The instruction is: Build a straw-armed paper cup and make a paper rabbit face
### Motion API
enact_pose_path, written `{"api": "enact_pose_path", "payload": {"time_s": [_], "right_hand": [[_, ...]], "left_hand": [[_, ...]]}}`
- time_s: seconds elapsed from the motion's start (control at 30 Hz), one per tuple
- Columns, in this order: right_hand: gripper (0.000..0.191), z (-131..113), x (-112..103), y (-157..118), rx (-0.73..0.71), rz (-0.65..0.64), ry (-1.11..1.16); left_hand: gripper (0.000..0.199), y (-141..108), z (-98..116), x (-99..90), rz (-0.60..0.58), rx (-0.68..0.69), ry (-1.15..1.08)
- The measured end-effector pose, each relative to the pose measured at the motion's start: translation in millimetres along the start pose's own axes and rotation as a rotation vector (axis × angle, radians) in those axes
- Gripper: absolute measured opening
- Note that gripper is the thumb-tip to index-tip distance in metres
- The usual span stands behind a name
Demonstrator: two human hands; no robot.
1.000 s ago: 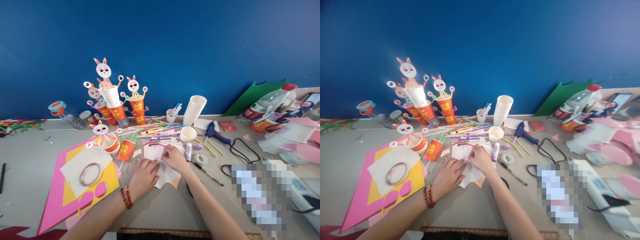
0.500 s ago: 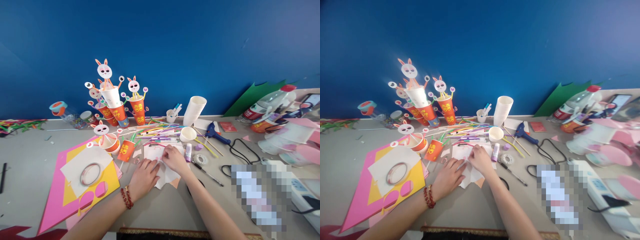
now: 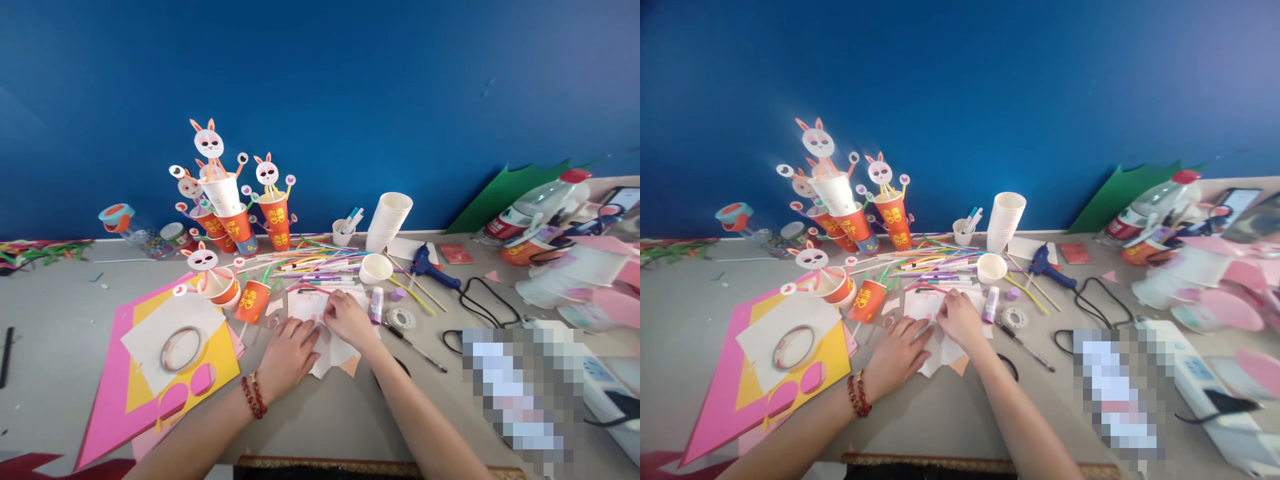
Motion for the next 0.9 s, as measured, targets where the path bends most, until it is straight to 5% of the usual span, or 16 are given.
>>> {"api": "enact_pose_path", "payload": {"time_s": [0.7, 0.9], "right_hand": [[0.009, -4.2, -6.4, -4.8, -0.080, 0.024, -0.035], [0.038, -17.2, -1.6, -37.2, -0.243, 0.002, -0.052]], "left_hand": [[0.038, 2.2, -1.5, -5.4, -0.011, -0.019, -0.010], [0.039, 2.2, -2.1, -4.3, 0.001, -0.024, -0.030]]}}
Point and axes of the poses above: each hand's wrist, its own y-axis towards the middle knuckle, its own x-axis out of the palm, z = x × y, the point moved 10 cm from there along y, towards the middle knuckle, and after that the axes turned 4 degrees about z, right-handed, at the moved point
